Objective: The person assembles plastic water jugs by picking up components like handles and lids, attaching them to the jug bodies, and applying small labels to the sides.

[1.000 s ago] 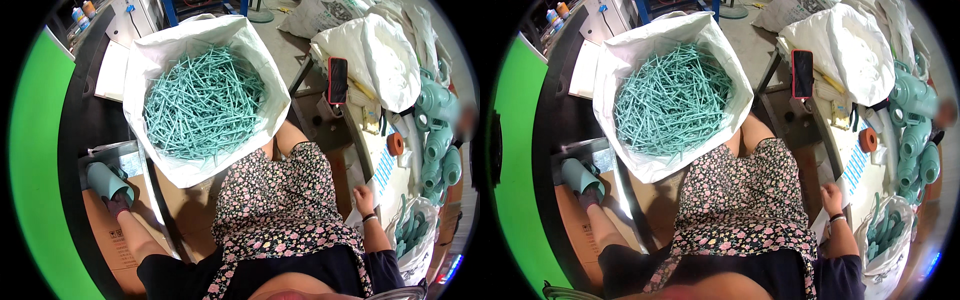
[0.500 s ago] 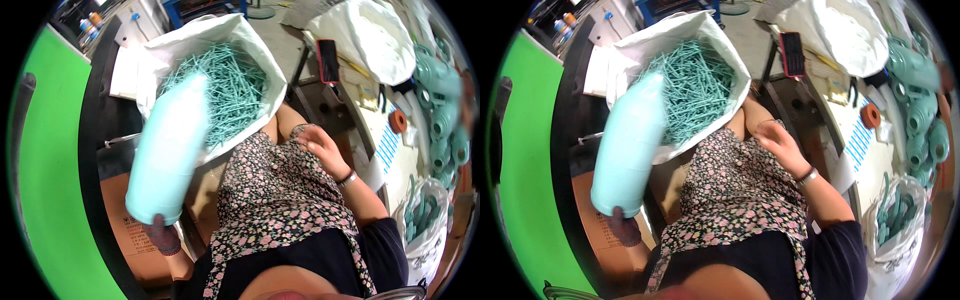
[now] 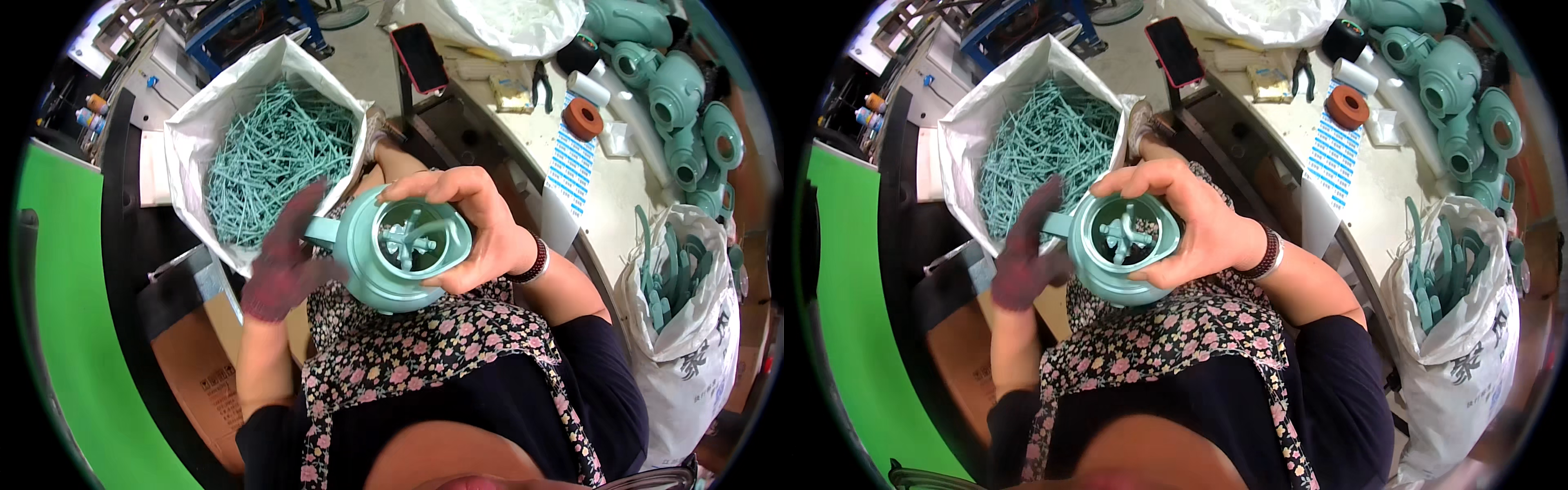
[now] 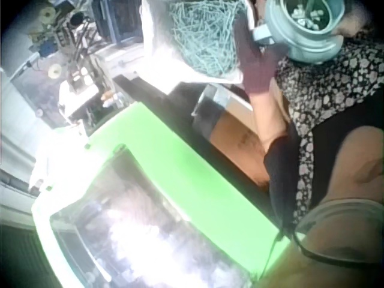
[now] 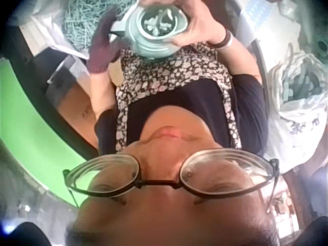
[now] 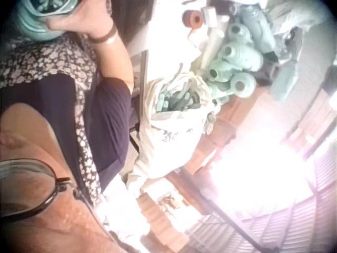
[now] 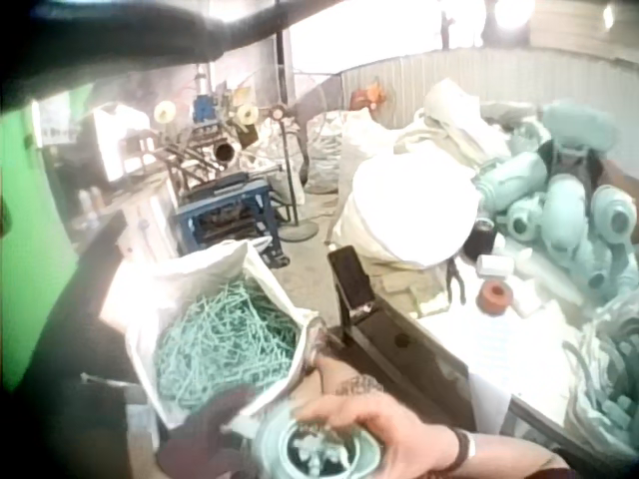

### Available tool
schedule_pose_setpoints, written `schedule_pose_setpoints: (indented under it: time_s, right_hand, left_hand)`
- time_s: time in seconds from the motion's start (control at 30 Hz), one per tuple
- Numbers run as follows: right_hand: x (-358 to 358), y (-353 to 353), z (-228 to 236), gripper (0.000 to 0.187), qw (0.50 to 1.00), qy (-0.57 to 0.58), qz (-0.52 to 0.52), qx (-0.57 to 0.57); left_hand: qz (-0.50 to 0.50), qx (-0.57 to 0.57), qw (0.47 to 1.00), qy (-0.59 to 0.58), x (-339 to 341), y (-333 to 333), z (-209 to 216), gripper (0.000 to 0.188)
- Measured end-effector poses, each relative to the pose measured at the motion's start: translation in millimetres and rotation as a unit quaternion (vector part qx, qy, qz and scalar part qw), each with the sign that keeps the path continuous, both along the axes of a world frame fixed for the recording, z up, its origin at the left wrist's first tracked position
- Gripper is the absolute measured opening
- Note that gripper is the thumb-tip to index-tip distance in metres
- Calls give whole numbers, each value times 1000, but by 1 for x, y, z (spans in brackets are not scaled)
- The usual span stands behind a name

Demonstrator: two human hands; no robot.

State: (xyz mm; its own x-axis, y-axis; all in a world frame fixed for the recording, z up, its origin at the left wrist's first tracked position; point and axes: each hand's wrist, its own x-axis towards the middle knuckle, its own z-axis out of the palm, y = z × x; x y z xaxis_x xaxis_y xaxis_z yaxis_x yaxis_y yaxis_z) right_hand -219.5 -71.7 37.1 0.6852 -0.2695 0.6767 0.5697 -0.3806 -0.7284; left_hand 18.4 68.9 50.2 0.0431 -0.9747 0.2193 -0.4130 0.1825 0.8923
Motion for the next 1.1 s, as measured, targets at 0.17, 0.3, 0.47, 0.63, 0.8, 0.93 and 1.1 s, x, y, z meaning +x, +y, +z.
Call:
schedule_pose_setpoints:
  time_s: [0.17,0.3,0.47,0.63,0.8,0.93,1.1]
  right_hand:
    - [-4,1,5,41,934,-30,-287,-211]
    - [-14,4,25,32,902,85,-230,-355]
    - [-16,-11,15,29,925,96,-147,-337]
    - [-38,-15,28,30,841,364,-48,-398]
    - [-55,-8,6,37,940,46,-226,-252]
    - [-60,-3,-26,68,934,9,-347,86]
    - [-38,7,-43,88,851,6,-257,459]
  left_hand:
    - [14,71,995,66,30,-23,-31,44]
    - [-58,52,997,23,20,-42,-16,44]
    - [-24,209,977,35,29,-31,-22,43]
    - [-47,96,982,-155,19,-34,-38,45]
    - [18,107,984,-142,12,-25,-1,45]
    - [41,-131,923,-360,-18,-11,18,50]
    - [33,-189,849,-492,-28,-10,26,51]
